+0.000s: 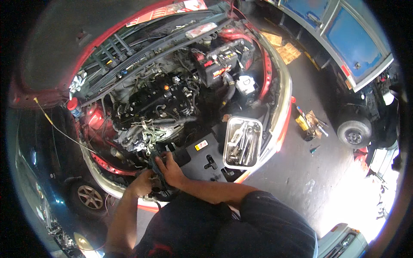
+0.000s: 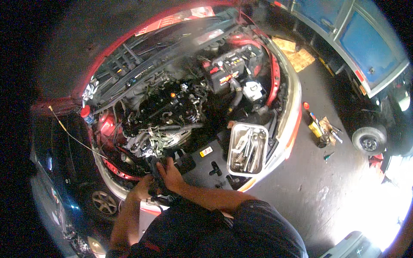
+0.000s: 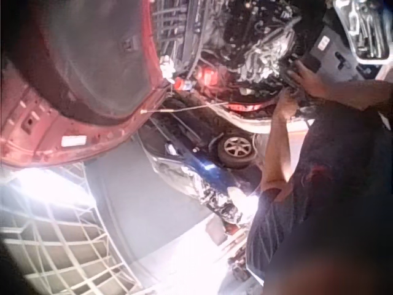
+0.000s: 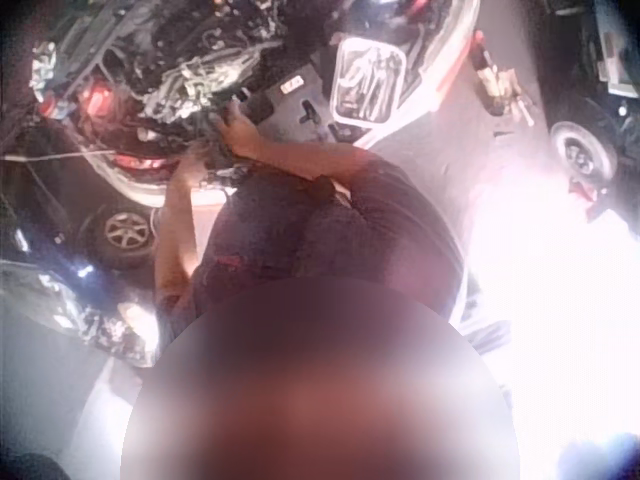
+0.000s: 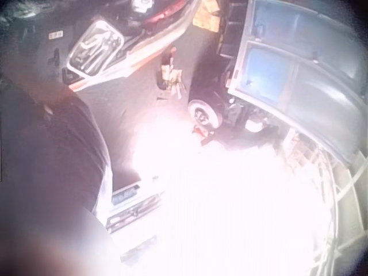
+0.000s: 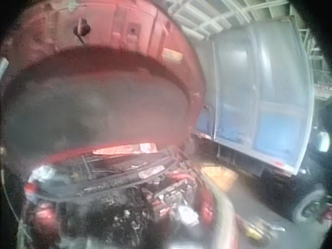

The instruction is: The person works on a car engine with the hood open, removing and installing a metal component and a rubber hose. They retrieve a hose from a cardboard box, fit it into the engine bay, and later use a screwdriver to clean a small cylindrical part. The person handles various engine parts and tools throughout the process.

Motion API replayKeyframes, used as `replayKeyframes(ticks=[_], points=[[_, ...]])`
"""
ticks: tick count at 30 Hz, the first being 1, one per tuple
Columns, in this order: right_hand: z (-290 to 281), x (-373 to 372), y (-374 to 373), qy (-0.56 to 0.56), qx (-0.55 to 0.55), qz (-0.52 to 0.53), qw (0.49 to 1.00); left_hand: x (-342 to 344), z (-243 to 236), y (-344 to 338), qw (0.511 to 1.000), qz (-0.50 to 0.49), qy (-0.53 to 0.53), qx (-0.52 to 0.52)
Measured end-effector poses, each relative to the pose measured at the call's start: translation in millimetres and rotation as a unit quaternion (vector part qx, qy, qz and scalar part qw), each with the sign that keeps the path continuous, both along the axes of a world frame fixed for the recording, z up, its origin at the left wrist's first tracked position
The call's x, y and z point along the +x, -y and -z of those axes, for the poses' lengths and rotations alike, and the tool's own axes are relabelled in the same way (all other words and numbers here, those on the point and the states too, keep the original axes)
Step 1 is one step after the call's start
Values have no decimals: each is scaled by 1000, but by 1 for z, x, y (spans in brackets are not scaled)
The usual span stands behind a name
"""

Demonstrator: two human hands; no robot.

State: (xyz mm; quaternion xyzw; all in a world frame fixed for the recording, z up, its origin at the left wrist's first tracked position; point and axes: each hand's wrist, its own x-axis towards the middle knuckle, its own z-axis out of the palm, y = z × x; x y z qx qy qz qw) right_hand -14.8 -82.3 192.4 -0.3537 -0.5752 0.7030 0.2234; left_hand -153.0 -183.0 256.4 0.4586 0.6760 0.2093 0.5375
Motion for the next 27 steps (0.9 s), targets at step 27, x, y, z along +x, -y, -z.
replayKeyframes(ticks=[27], points=[[161,97,12,386,375,-254,804,9,60,248,872,-468,122,75]])
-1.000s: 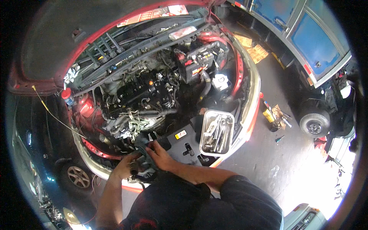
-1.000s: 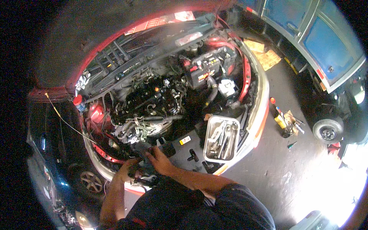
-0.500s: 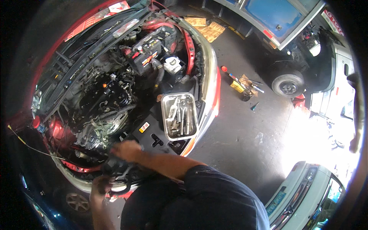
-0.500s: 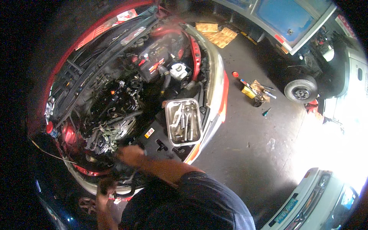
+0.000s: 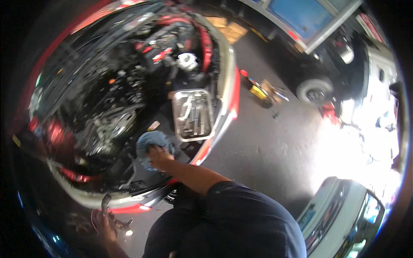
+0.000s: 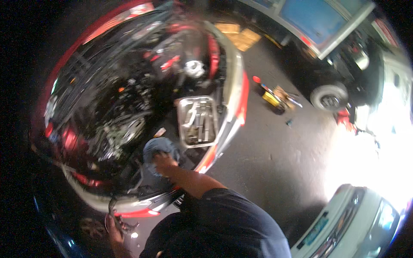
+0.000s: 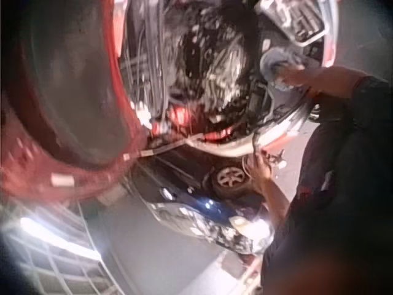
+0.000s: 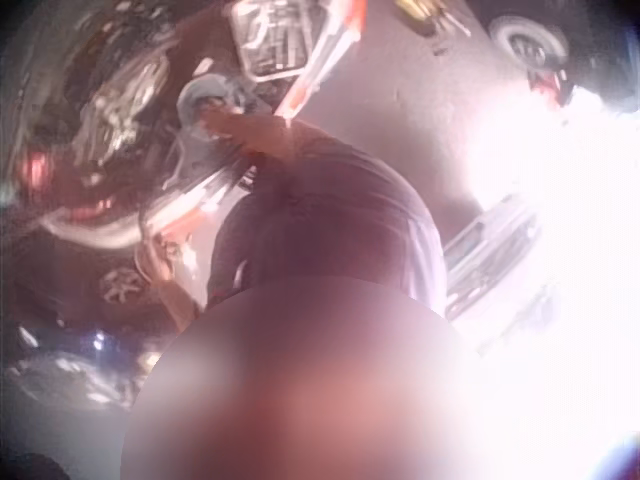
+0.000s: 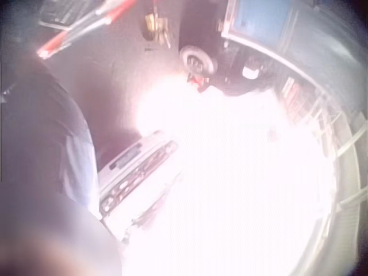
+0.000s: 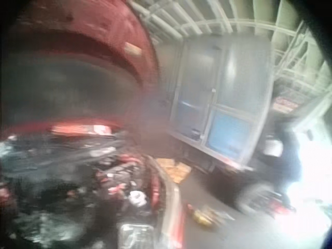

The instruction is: The person works on a car engine with the hood open, removing and installing a metal component and a rubber hose. They retrieve a hose from a cardboard box, fit it into the engine bay, and later use a screwdriver to clean a small cylindrical part. The person handles various engine parts and tools throughout the process.

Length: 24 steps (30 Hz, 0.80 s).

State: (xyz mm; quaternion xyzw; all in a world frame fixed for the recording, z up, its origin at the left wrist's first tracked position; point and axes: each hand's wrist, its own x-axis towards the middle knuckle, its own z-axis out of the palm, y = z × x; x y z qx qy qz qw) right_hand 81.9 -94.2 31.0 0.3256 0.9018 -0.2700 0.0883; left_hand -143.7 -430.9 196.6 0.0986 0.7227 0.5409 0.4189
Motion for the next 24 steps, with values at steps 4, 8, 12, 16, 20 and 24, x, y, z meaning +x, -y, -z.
replayKeyframes(ticks=[4,8,12,16,20,24], points=[[3,31,12,29,207,-205,956,38,4,46,995,-18,55,77],[-36,52,71,-157,149,-39,976,86,48,159,989,-40,16,140],[-34,37,197,-321,16,-99,942,154,127,309,989,-137,-31,52],[-1,40,395,-162,-149,-236,947,292,211,457,883,-465,68,2],[-10,9,526,-173,-186,-570,782,447,294,581,747,-627,211,-63],[-20,-47,596,-120,-126,-531,829,567,359,665,714,-615,259,-212]])
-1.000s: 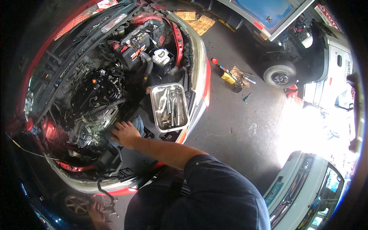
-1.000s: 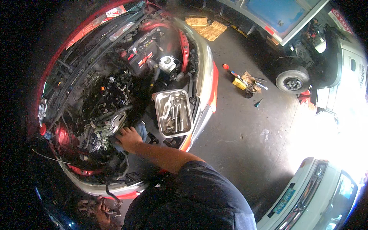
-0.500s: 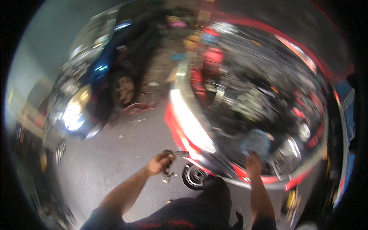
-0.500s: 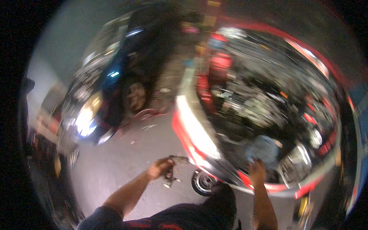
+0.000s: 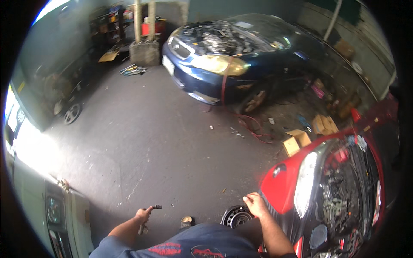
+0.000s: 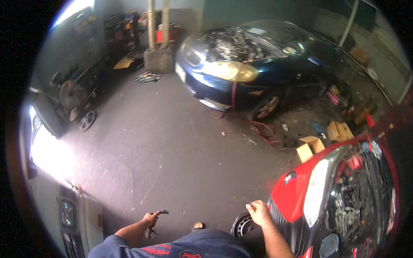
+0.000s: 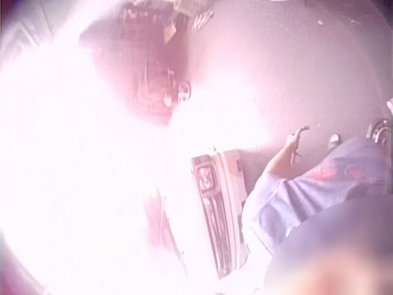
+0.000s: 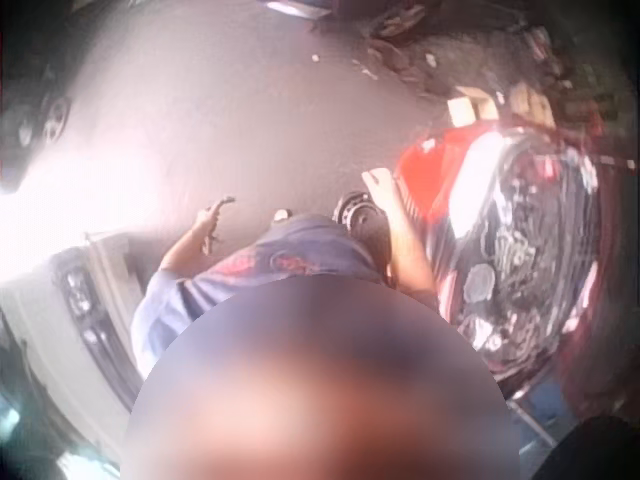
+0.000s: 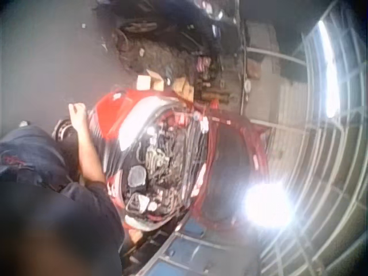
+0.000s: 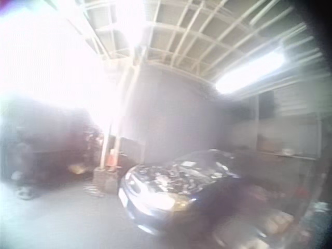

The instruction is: The person works on a car engine with the hood open, removing and installing a metal component and a rubber hose. They retrieve a hose from a cardboard box, fit it into the engine bay, and later use a screwdriver to clean a small cylindrical part. The person handles various engine parts and tools throughout the process.

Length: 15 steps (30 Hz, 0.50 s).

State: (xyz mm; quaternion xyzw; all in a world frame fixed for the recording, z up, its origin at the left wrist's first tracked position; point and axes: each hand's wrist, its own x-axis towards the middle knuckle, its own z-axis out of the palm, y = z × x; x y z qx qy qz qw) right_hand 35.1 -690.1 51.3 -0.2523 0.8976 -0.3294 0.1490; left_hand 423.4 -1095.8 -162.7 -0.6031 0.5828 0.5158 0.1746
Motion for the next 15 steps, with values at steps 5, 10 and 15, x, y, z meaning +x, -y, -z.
replayKeyframes(ticks=[5,10,15], points=[[-26,-17,70,110,84,-116,984,61,40,17,986,-83,68,-125],[-110,-48,165,159,-190,-302,921,26,35,18,992,-118,39,-25],[-230,-110,220,395,-524,-448,607,-58,-19,62,961,-265,-82,18]])
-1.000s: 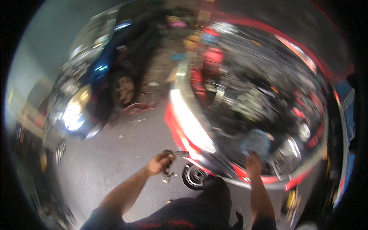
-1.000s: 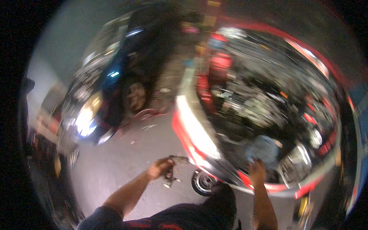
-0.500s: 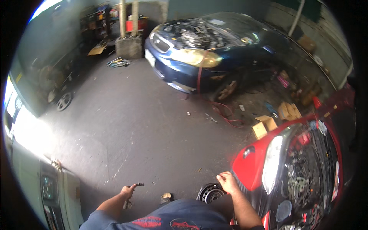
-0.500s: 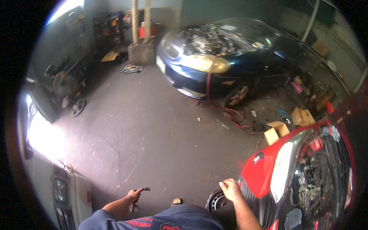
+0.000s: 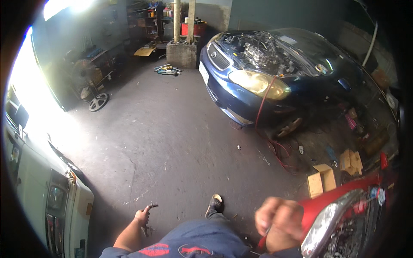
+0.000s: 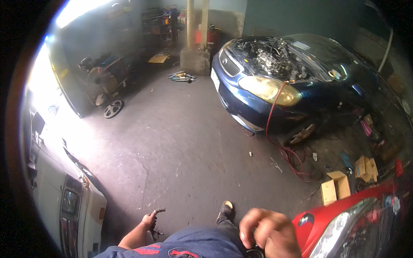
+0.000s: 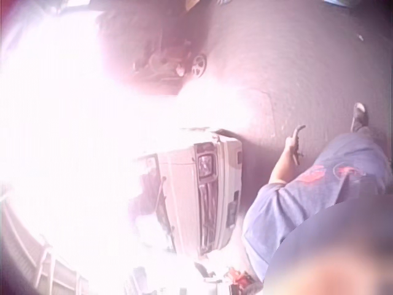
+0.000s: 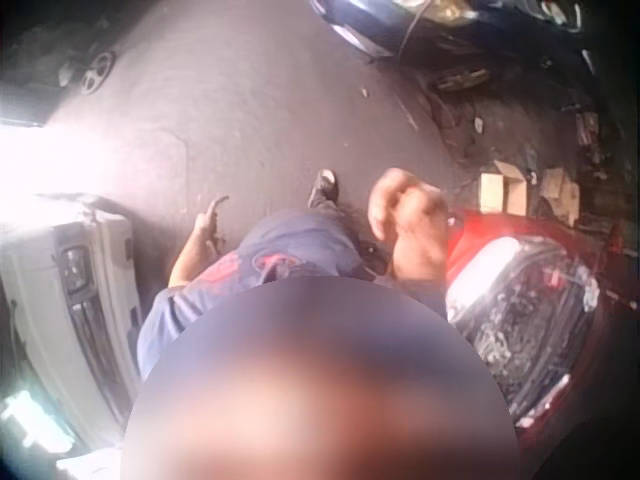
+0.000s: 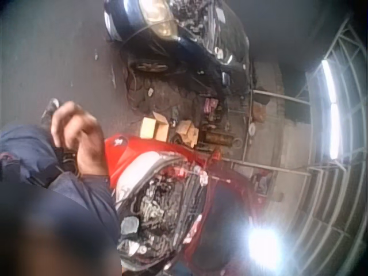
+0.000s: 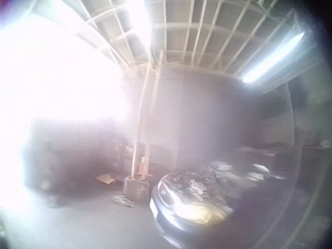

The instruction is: The person works on a car engine with the hood open, removing and installing a metal component and a rubber hose. They retrieve a hose from a cardboard box, fit it into the engine bay, and later use a screwdriver to clean a small cylindrical part. The person handles various engine parts and tools throughout the process.

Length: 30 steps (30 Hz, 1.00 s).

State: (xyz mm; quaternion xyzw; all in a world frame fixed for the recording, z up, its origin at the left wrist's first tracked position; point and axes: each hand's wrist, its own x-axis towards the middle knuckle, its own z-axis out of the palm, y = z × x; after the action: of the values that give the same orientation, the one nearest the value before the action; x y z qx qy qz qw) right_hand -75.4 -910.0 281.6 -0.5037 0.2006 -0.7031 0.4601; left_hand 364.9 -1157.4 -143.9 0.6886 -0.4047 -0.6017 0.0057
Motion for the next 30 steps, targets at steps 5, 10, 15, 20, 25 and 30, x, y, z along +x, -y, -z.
replayKeyframes(ticks=[5,10,15,20,25,30], points=[[-103,-99,85,75,-108,-236,963,-59,-51,38,991,-94,42,-85],[-148,-162,169,88,4,-403,911,-75,-38,31,971,-197,57,-124],[-129,-202,274,97,-84,-405,905,-90,-3,17,951,-289,92,-62],[-117,-237,400,100,-111,-401,904,-130,7,86,944,-282,171,10],[-125,-265,539,94,-133,-371,914,-178,28,293,953,-269,138,-20],[-121,-290,676,93,-133,-360,919,-269,22,582,929,25,128,-346]])
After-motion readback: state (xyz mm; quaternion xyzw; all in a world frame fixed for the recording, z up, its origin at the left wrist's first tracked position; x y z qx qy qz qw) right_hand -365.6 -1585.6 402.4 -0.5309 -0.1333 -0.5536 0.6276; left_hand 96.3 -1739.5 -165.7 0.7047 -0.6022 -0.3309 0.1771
